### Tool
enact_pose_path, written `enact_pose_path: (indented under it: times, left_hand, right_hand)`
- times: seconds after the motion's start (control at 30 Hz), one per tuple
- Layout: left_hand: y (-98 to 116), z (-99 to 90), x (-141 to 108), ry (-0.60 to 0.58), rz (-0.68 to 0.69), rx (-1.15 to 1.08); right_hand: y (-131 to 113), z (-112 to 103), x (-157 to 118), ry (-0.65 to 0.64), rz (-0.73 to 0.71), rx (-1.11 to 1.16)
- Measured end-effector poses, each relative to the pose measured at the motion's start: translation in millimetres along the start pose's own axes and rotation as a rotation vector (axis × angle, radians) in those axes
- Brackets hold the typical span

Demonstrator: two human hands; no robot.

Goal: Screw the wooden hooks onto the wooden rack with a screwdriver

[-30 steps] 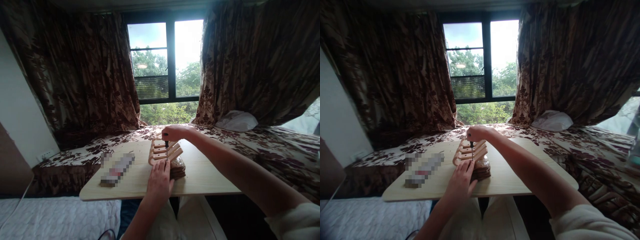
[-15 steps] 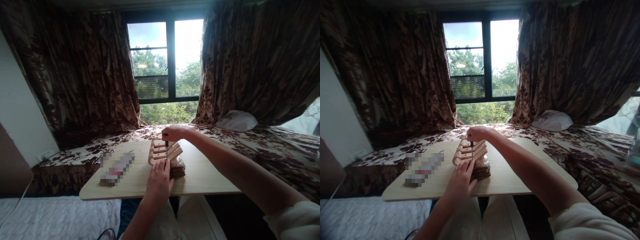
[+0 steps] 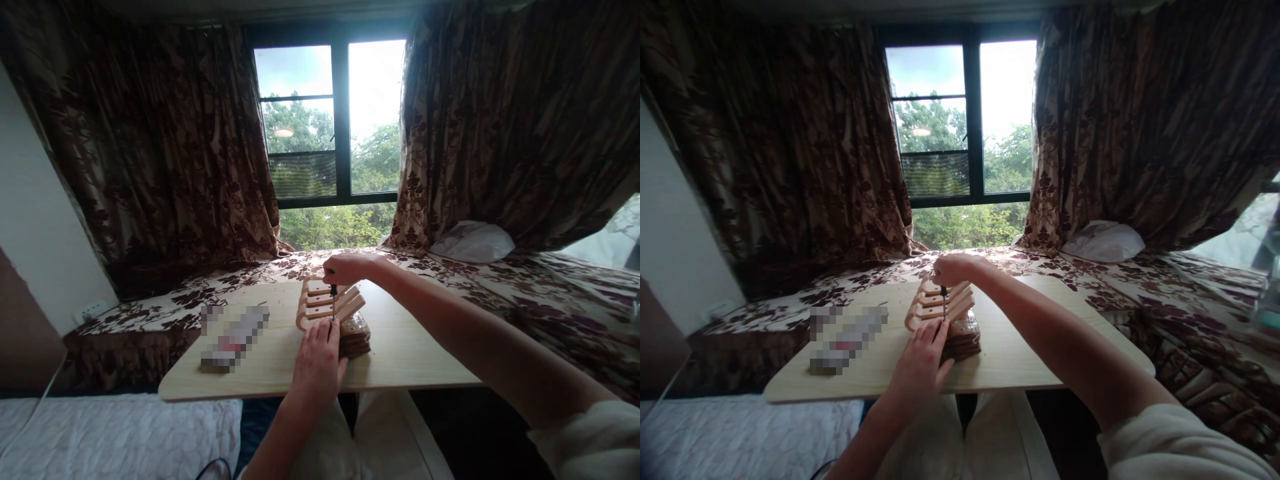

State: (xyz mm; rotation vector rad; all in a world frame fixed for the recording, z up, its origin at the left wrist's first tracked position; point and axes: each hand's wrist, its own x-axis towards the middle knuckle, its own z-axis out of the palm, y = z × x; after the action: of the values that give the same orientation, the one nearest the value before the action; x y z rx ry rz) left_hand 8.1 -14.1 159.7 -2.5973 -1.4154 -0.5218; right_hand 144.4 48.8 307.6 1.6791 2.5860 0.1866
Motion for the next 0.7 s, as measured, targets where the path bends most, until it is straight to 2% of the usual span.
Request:
enact_pose_path:
  times: [0.1,0.37,0.7]
  left_hand:
    - [-0.4,0.0,-0.6,0.000,-0.003,0.005]
    - [0.5,-0.4,-0.4,-0.001,-0.013,0.005]
    - [0.3,1.4,-1.5,0.018,-0.006,0.004]
  right_hand:
    - [2.7,1.0,1.3,-0.006,0.006,-0.023]
    - [-5.4,-13.3,-8.8,0.001,-0.048,-0.035]
    - [-2.7,-7.5,-2.1,0.008,-0.010,-0.048]
